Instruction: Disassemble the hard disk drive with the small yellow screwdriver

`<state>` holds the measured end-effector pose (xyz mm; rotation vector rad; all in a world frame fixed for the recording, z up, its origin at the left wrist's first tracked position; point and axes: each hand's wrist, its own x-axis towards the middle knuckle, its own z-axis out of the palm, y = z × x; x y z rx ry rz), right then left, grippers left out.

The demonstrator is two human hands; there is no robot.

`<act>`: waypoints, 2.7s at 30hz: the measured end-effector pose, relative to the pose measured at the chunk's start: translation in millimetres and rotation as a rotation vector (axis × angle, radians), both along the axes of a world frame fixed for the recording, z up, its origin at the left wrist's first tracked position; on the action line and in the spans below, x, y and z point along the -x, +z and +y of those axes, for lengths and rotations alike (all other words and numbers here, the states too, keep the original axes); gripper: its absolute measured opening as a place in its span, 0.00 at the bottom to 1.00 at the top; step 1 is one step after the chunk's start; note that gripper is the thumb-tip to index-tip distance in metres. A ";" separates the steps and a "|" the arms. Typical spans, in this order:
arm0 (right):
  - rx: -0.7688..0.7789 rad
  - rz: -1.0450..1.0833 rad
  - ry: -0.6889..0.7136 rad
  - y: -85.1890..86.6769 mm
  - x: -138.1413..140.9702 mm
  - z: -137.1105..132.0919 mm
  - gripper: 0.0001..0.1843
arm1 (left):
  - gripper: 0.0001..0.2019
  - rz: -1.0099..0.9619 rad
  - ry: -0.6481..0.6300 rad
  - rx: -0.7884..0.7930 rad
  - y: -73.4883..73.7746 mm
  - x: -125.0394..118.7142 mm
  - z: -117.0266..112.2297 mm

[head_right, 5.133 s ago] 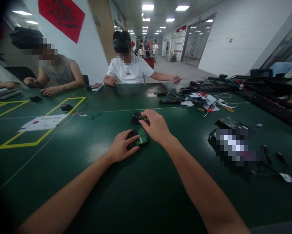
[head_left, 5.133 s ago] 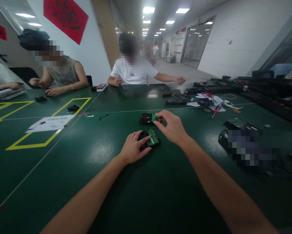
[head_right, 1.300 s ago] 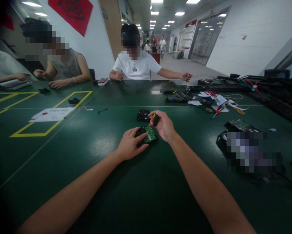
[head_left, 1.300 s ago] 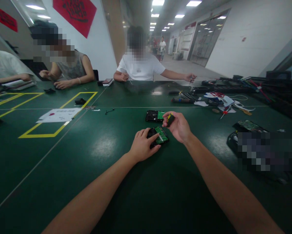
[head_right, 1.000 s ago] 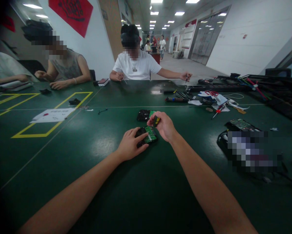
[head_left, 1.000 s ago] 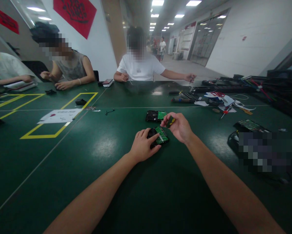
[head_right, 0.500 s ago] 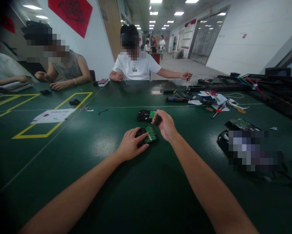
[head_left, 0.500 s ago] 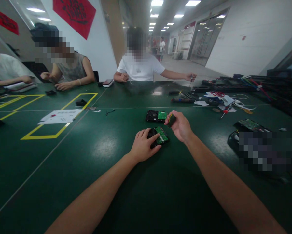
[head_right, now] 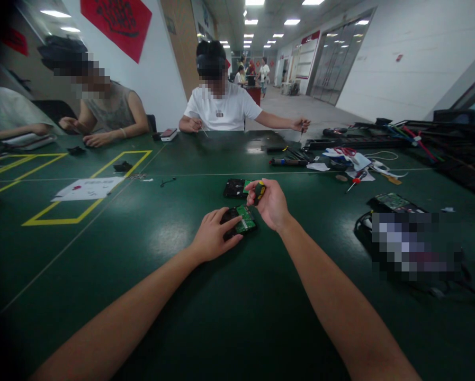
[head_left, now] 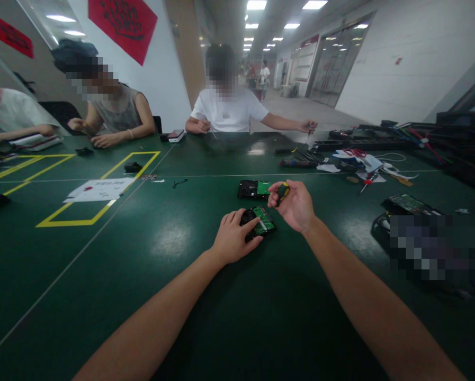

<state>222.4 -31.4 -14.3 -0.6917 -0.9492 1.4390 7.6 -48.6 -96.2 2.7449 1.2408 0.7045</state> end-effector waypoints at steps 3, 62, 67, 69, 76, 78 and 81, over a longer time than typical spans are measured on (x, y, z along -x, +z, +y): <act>0.037 -0.004 -0.009 -1.1 -3.9 2.8 0.16 | 0.29 0.001 -0.004 0.005 -0.3 0.5 0.3; -0.132 -0.115 0.030 6.1 1.4 -5.9 0.18 | 0.29 0.017 0.001 -0.024 0.3 0.2 -0.8; -0.121 -0.176 -0.003 5.5 -0.2 -4.4 0.11 | 0.29 0.012 -0.002 -0.019 0.0 0.7 -0.2; -0.126 -0.195 -0.043 4.8 -0.3 -3.5 0.09 | 0.28 0.012 -0.001 -0.016 -0.2 0.9 -0.3; -0.076 -0.106 -0.001 4.9 4.6 -6.6 0.06 | 0.29 0.015 0.001 -0.025 -2.2 0.4 0.3; -0.078 -0.113 0.023 5.1 5.5 -7.6 0.07 | 0.28 0.014 0.000 -0.026 -2.5 0.3 0.7; -0.097 -0.143 0.040 5.1 4.8 -7.5 0.15 | 0.29 0.009 -0.002 -0.019 -2.2 0.3 1.0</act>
